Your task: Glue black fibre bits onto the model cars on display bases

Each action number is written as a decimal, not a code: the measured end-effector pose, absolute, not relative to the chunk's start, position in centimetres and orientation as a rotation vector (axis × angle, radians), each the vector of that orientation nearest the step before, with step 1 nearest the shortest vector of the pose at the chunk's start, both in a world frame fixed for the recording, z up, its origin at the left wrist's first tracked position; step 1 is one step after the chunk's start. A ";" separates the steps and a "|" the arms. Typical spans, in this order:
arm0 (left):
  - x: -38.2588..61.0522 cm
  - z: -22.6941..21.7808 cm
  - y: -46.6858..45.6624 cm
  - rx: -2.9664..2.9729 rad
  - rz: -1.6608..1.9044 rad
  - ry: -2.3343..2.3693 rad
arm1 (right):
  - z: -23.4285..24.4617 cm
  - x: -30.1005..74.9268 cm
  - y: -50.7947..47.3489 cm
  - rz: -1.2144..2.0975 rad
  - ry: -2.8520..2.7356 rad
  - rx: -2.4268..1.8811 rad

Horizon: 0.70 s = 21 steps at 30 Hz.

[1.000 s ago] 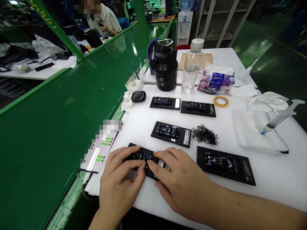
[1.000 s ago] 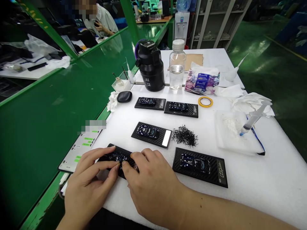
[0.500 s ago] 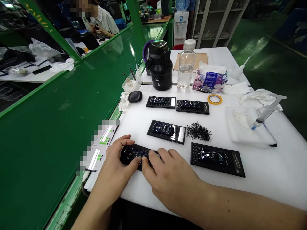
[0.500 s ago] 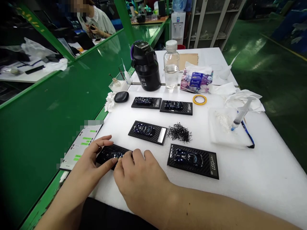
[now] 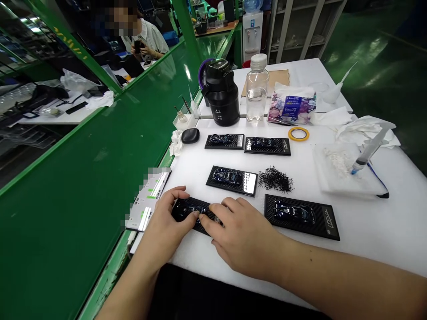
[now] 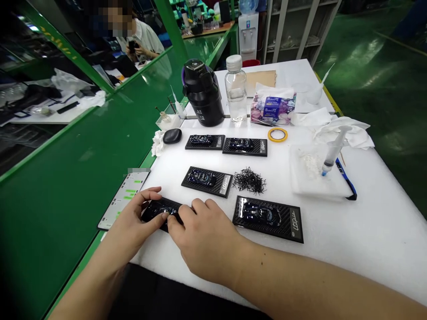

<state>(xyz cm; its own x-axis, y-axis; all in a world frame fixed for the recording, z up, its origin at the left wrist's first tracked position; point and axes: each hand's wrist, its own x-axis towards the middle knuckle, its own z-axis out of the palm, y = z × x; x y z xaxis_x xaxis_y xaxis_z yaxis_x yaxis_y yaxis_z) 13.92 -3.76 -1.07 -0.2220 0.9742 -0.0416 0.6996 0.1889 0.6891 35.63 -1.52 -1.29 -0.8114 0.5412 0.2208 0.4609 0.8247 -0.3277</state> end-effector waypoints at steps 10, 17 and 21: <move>14.3 -2.3 -4.7 1.571 1.089 1.870 | -1.3 35.1 -2.2 0.223 -2.719 -0.790; 14.0 -1.5 -4.3 1.361 1.043 1.849 | -1.5 35.2 -2.4 0.192 -2.720 -0.770; 14.5 -1.6 -4.3 1.448 0.949 1.951 | -1.4 35.2 -2.3 0.217 -2.715 -0.781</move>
<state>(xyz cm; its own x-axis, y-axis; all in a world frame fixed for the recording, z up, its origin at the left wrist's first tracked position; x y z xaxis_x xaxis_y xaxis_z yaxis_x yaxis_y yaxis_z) 14.55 -4.30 -1.64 -0.2874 0.9578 -0.0041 0.5877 0.1798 0.7889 35.25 -2.29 -1.41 -0.8044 0.5393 0.2493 0.4929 0.8400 -0.2269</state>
